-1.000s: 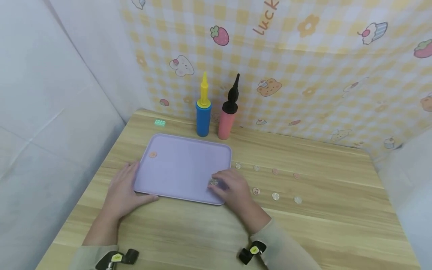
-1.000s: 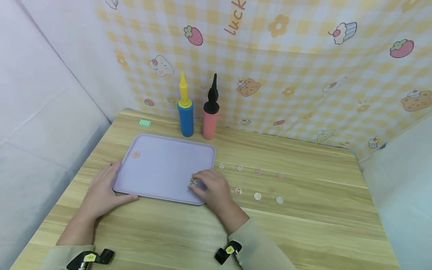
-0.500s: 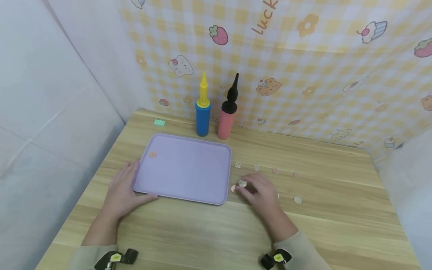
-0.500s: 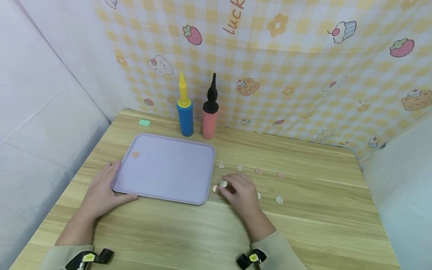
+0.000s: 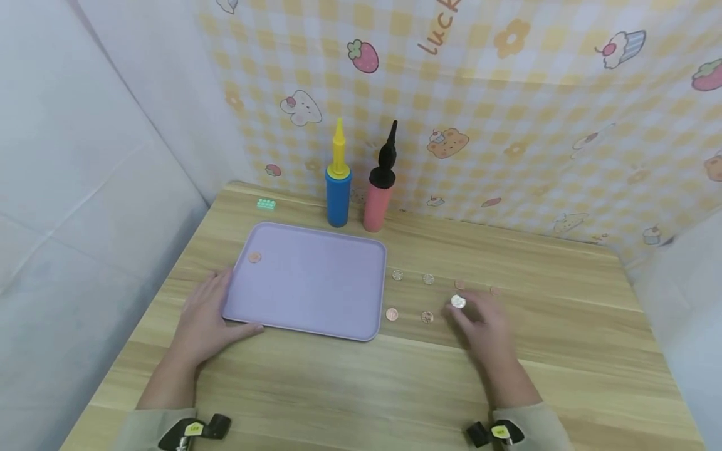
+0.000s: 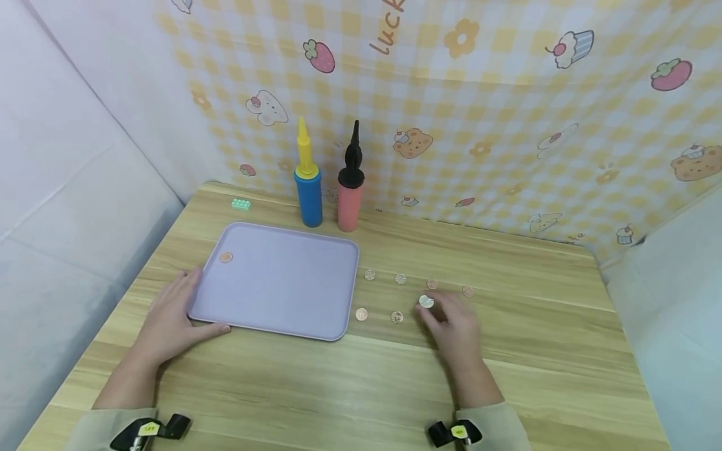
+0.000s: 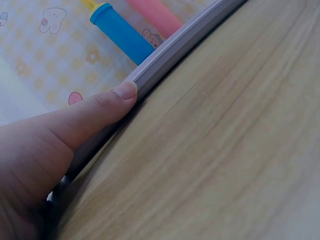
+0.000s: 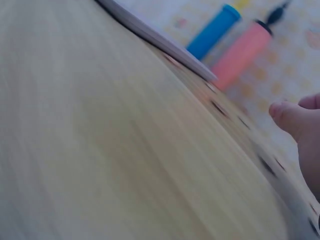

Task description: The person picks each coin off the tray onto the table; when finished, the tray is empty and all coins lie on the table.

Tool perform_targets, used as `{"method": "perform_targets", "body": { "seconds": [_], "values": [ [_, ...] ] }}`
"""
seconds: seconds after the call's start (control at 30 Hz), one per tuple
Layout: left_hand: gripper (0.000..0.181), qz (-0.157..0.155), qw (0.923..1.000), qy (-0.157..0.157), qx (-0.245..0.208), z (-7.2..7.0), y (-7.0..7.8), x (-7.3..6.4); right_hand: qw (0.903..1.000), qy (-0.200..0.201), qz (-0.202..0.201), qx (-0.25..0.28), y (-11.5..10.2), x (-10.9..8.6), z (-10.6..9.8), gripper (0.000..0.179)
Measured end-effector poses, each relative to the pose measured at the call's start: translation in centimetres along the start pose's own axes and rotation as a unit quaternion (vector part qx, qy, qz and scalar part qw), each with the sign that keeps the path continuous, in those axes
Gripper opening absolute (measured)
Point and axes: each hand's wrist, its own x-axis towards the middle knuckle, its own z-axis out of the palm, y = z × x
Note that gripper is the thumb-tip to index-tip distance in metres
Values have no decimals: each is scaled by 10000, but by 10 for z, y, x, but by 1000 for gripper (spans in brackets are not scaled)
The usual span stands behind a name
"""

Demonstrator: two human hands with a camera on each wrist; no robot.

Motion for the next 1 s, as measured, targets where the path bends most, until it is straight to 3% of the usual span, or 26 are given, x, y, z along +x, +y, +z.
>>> {"method": "perform_targets", "body": {
  "seconds": [0.2,0.37,0.47,0.57,0.7,0.8,1.0],
  "values": [
    [138,-30,10000,-38,17,-2,1,1,9952,684,338,-607,30,-8,-24,38],
    [138,-26,10000,-26,-4,-3,1,0,9834,667,1344,-1020,52,-11,-44,35],
    [138,-15,10000,-30,-18,-1,1,0,9682,348,2125,-1272,61,-12,-55,35],
    [138,-35,10000,-38,-22,0,0,-1,9462,52,2900,-1433,70,-12,-65,40],
    [139,-79,10000,-49,-31,2,-1,-2,9239,35,3603,-1289,82,-13,-74,46],
    [139,-96,9999,-63,-31,3,-2,-2,9179,10,3807,-1118,90,-12,-78,47],
    [138,-20,10000,-37,12,3,-3,-1,9211,-139,3771,-953,97,-8,-79,42]
  ]
}}
